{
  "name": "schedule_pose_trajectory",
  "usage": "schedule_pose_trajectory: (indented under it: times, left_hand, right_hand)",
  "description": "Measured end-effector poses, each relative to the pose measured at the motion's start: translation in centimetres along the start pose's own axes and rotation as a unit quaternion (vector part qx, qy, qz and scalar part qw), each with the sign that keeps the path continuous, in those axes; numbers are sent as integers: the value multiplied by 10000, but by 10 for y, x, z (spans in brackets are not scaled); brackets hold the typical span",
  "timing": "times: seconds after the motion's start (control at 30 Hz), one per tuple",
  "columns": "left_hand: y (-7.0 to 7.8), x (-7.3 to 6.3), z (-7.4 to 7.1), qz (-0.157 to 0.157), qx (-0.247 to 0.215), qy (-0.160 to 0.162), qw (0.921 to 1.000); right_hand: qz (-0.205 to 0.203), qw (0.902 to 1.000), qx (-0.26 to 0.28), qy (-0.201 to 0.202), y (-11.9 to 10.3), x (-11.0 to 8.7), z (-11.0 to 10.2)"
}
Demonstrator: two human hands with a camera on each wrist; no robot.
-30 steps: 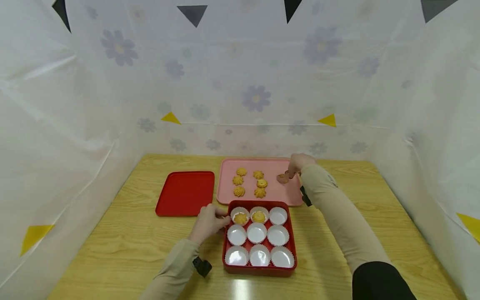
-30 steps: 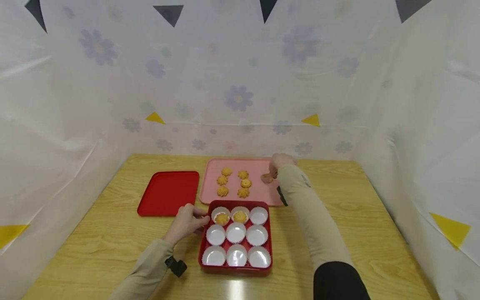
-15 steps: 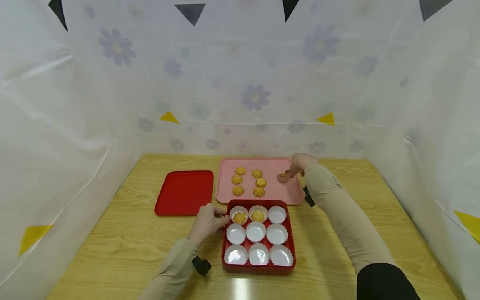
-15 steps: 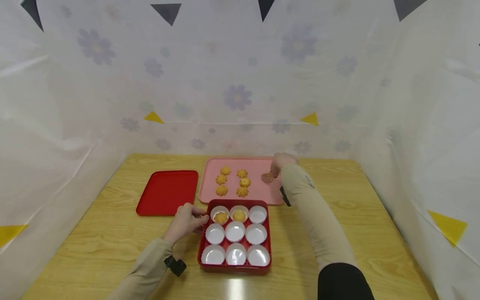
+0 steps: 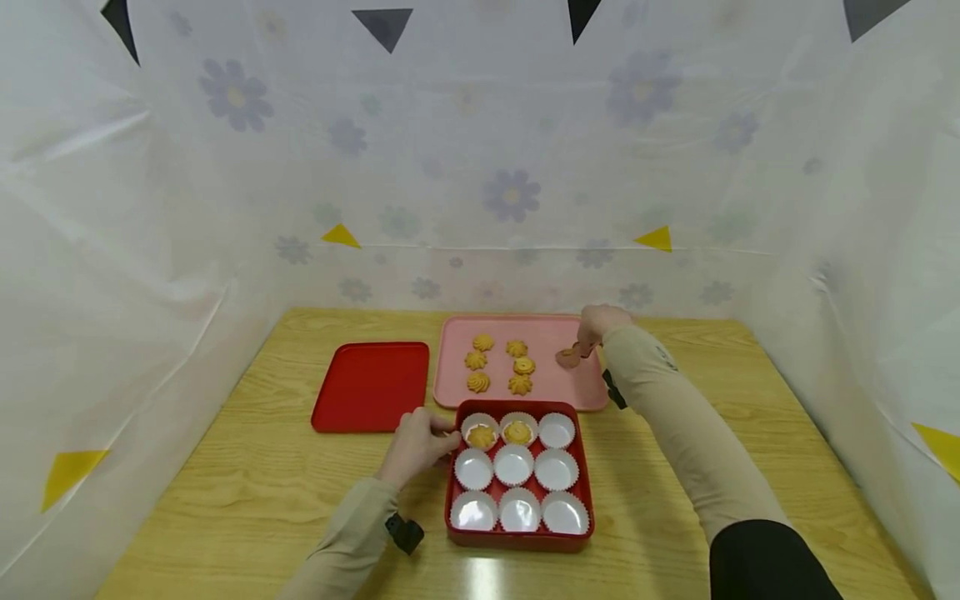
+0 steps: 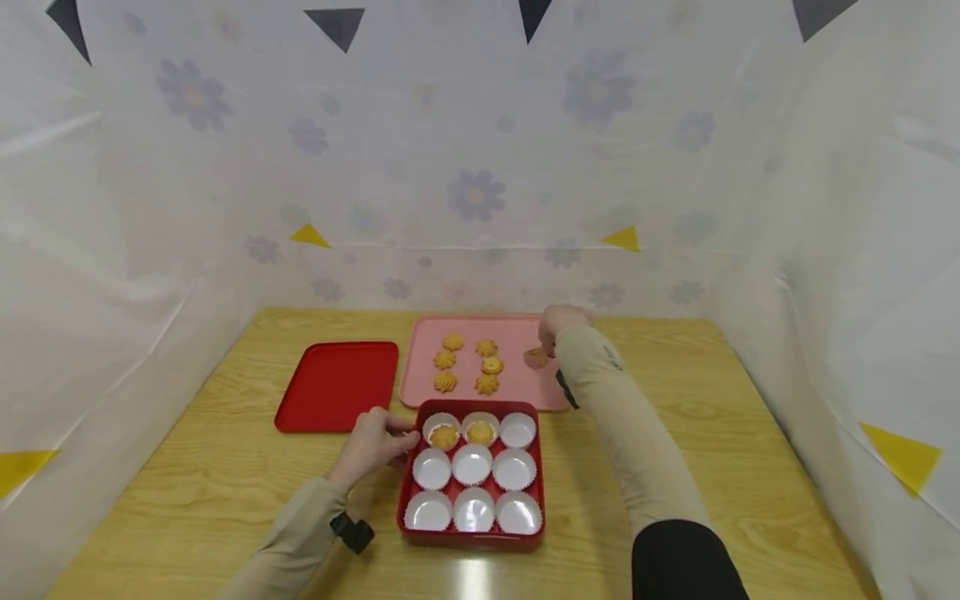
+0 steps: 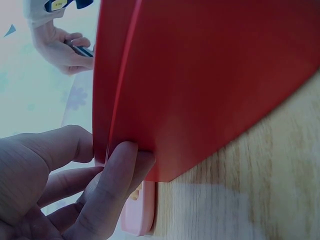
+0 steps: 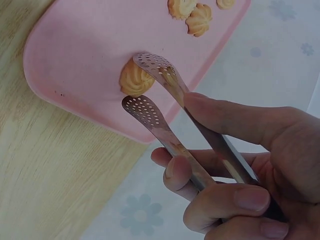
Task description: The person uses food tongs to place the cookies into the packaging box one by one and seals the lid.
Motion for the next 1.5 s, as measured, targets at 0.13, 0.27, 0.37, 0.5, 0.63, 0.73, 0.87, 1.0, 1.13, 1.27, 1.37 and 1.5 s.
schedule_pose_trajectory:
  times: [0.13,0.27,0.37,0.5,0.63,0.73,0.87,1.0,1.13,1.27,1.37,1.5]
  left_hand:
    - [0,0,0,4,2,6,10000]
    - [0,0,0,-8,-25,-16,10000]
    - [1,0,0,8,8,-9,10000]
    - [1,1,0,7,48,-8,10000]
    - [1,1,1,-15,46,-10,10000]
    - [1,1,0,-27,53,4,10000]
    - [1,2,0,-29,86,20,10000]
    - [1,2,-1,-30,83,20,10000]
    - [1,2,-1,0,126,41,9999]
    - [2,2,0,2,137,26,9999]
    - [2,1,0,7,119,-2,9999]
    - [3,1,0,38,158,16,9999]
  right_hand:
    - [28,10000,26,-9,-2,-1,0]
    - [55,9999,64,-54,-1,-1,-1]
    - [58,9999,90,-93,1,2,0]
    - [62,9997,176,-128,4,4,1]
    - [19,9997,239,-104,4,3,0]
    - [-43,9995,299,-66,4,-1,-2]
    - [-38,9989,461,-106,7,-3,-2]
    - [-124,9974,685,-176,13,-3,-1]
    - [-318,9957,842,-200,18,-10,-1]
    - [-498,9935,1008,-161,25,-24,-1]
    - [-736,9908,1132,-32,35,-36,-2]
    - [-1191,9860,1142,236,48,-52,-3]
Point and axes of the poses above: each hand's wrist, its own x-axis towards the middle knuckle, its own z-axis out of the palm, y = z × x, the point moved 6 cm from there along x, towards the middle knuckle, and after that the axes turned 2 degrees about -z, right-handed, at the moved point
